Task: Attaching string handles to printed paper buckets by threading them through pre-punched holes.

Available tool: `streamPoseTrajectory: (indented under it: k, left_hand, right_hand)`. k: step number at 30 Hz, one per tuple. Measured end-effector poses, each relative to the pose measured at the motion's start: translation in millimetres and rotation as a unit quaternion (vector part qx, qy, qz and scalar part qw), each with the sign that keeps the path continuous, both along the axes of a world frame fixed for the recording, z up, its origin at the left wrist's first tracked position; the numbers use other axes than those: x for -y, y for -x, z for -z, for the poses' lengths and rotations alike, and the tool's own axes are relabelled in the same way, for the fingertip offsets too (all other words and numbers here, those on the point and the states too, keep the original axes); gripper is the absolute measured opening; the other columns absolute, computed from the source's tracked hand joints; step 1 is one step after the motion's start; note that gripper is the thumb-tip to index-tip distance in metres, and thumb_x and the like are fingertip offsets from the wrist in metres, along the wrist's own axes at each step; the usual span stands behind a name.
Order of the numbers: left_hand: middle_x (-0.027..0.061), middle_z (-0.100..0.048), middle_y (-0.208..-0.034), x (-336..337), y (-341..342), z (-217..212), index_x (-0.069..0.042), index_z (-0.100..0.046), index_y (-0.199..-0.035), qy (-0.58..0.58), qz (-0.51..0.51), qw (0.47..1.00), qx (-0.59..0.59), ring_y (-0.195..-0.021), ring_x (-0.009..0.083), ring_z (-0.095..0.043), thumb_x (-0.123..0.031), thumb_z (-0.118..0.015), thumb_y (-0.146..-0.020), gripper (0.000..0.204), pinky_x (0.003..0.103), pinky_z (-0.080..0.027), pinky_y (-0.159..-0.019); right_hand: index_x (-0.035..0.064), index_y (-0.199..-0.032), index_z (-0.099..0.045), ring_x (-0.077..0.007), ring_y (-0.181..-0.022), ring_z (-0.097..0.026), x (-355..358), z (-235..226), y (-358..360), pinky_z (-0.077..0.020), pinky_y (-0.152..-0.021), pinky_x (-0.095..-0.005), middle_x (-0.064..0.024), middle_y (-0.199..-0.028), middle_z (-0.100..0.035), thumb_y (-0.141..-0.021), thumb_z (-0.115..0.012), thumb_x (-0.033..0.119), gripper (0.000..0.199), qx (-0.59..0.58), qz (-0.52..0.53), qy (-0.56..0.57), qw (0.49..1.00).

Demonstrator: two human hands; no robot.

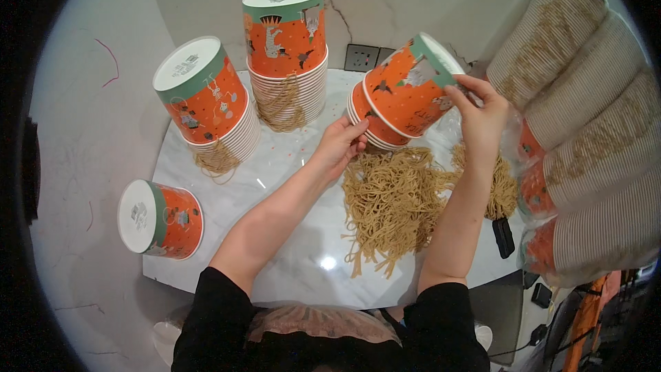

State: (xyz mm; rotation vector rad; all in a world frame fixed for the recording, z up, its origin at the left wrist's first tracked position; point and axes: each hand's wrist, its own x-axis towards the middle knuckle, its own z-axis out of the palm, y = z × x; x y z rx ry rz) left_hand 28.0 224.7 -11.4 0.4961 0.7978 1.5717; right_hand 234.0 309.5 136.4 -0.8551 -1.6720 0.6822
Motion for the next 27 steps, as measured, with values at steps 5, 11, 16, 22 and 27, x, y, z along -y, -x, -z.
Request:
streamPoseTrajectory:
  k: [5, 11, 16, 22, 27]
  left_hand:
    - [-0.0016, -0.057, -0.081, -22.6, 10.1, 26.8, -0.008, -0.060, -0.103, 0.010, -0.010, 0.999, 0.031, -0.069, 0.0075, -0.052, -0.017, -0.065, -0.101, 0.011, 0.022, -0.044, -0.059]
    - [0.0056, -0.060, -0.084, -43.3, 19.3, 19.7, 0.001, -0.058, -0.098, 0.045, -0.050, 0.996, 0.060, -0.077, 0.0122, -0.060, -0.013, -0.064, -0.101, 0.016, 0.022, -0.053, -0.066]
    - [0.0119, -0.061, -0.103, -35.0, 32.3, 8.2, 0.009, -0.054, -0.117, 0.085, -0.066, 0.994, 0.020, -0.096, 0.0200, -0.066, -0.008, -0.061, -0.099, 0.026, 0.028, -0.058, -0.087]
    - [0.0205, -0.056, -0.129, 41.7, 41.5, -12.8, -0.003, -0.048, -0.140, 0.036, -0.102, 0.880, -0.462, -0.109, 0.0270, -0.066, -0.012, -0.063, -0.093, 0.049, 0.035, -0.054, -0.092]
    - [0.0109, -0.069, -0.094, 177.6, 8.2, -117.4, -0.010, -0.070, -0.117, -0.069, -0.043, 0.570, -0.818, -0.081, 0.0263, -0.068, -0.018, -0.068, -0.091, 0.027, 0.036, -0.056, -0.070]
  right_hand:
    - [-0.0004, -0.112, -0.073, -0.0141, -0.096, -0.069, 17.4, -19.0, -16.7, -0.0550, -0.084, -0.0261, -0.0077, -0.106, -0.072, -0.089, -0.076, 0.002, 0.024, -0.131, 0.112, -0.149, 0.974]
    - [-0.0030, -0.123, -0.065, -0.0147, -0.099, -0.069, 38.6, -36.4, -58.6, -0.0539, -0.086, -0.0259, -0.0093, -0.107, -0.073, -0.093, -0.074, 0.006, 0.032, -0.331, 0.067, -0.146, 0.930]
    - [-0.0024, -0.118, -0.069, -0.0122, -0.098, -0.069, 44.0, -35.5, -83.8, -0.0533, -0.086, -0.0239, -0.0086, -0.103, -0.074, -0.092, -0.074, 0.004, 0.027, -0.190, -0.031, -0.054, 0.980]
    - [-0.0018, -0.112, -0.072, -0.0112, -0.089, -0.070, 63.0, -42.0, -44.9, -0.0534, -0.083, -0.0233, -0.0075, -0.098, -0.075, -0.088, -0.077, 0.003, 0.025, -0.039, -0.050, 0.021, 0.998]
    - [-0.0020, -0.107, -0.071, -0.0102, -0.089, -0.070, 68.2, -39.3, -37.0, -0.0532, -0.081, -0.0228, -0.0062, -0.095, -0.074, -0.088, -0.076, 0.001, 0.019, -0.008, -0.024, -0.003, 1.000]
